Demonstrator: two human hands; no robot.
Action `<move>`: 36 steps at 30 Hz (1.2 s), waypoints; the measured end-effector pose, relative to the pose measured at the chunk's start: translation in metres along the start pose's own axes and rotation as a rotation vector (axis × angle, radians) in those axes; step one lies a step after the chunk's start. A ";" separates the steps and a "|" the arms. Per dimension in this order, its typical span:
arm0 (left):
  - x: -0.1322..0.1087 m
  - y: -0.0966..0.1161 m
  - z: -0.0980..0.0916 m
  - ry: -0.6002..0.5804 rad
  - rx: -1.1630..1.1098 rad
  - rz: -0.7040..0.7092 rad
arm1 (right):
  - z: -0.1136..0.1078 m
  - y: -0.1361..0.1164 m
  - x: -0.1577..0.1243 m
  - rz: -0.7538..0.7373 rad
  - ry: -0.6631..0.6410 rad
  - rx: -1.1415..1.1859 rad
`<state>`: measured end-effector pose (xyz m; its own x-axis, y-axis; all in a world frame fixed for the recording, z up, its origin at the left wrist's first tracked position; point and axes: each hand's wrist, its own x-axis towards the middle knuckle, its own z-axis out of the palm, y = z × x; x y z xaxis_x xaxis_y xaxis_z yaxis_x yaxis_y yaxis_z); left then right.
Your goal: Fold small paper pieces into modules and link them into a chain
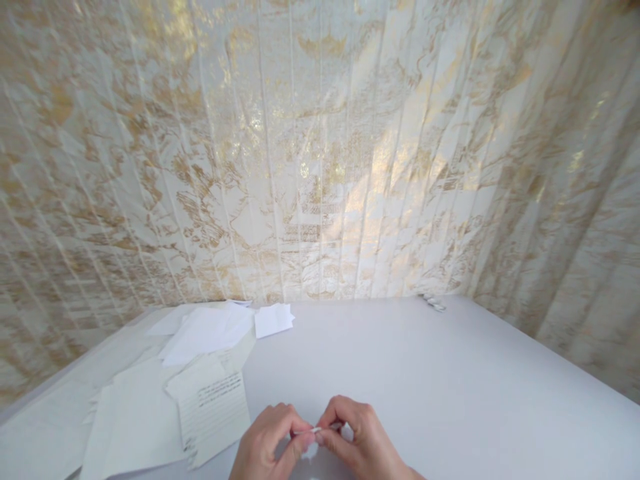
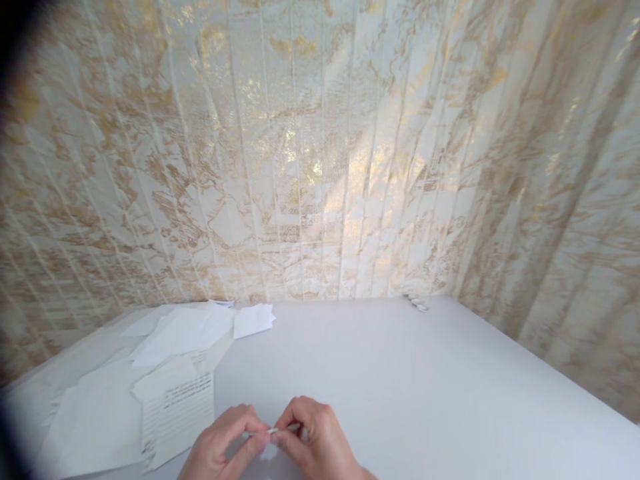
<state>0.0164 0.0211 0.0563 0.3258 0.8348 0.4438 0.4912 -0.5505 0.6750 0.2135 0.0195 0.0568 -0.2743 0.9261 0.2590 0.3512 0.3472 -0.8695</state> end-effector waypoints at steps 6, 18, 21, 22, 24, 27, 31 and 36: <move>0.003 -0.006 -0.001 -0.053 -0.014 -0.076 | -0.002 -0.002 0.003 0.063 -0.009 0.061; -0.001 -0.010 0.015 -0.030 -0.070 -0.093 | 0.001 0.000 0.002 0.040 0.009 -0.065; -0.001 -0.010 0.017 -0.033 0.001 -0.078 | 0.001 -0.002 0.003 0.039 -0.004 -0.094; -0.001 -0.010 0.018 -0.034 0.022 -0.074 | 0.001 -0.003 0.004 0.039 -0.004 -0.103; -0.001 -0.009 0.018 -0.027 0.048 -0.071 | 0.001 -0.005 0.005 0.035 -0.004 -0.119; -0.002 -0.010 0.019 0.002 0.058 -0.069 | 0.002 -0.006 0.005 0.022 -0.016 -0.148; -0.004 -0.012 0.021 0.021 0.090 -0.044 | 0.005 -0.006 0.004 0.021 -0.034 -0.183; -0.005 -0.013 0.023 0.035 0.082 -0.053 | 0.006 -0.007 0.002 -0.023 -0.035 -0.254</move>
<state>0.0272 0.0242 0.0317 0.2697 0.8614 0.4303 0.5720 -0.5028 0.6481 0.2048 0.0179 0.0611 -0.3140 0.9134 0.2592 0.5569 0.3983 -0.7289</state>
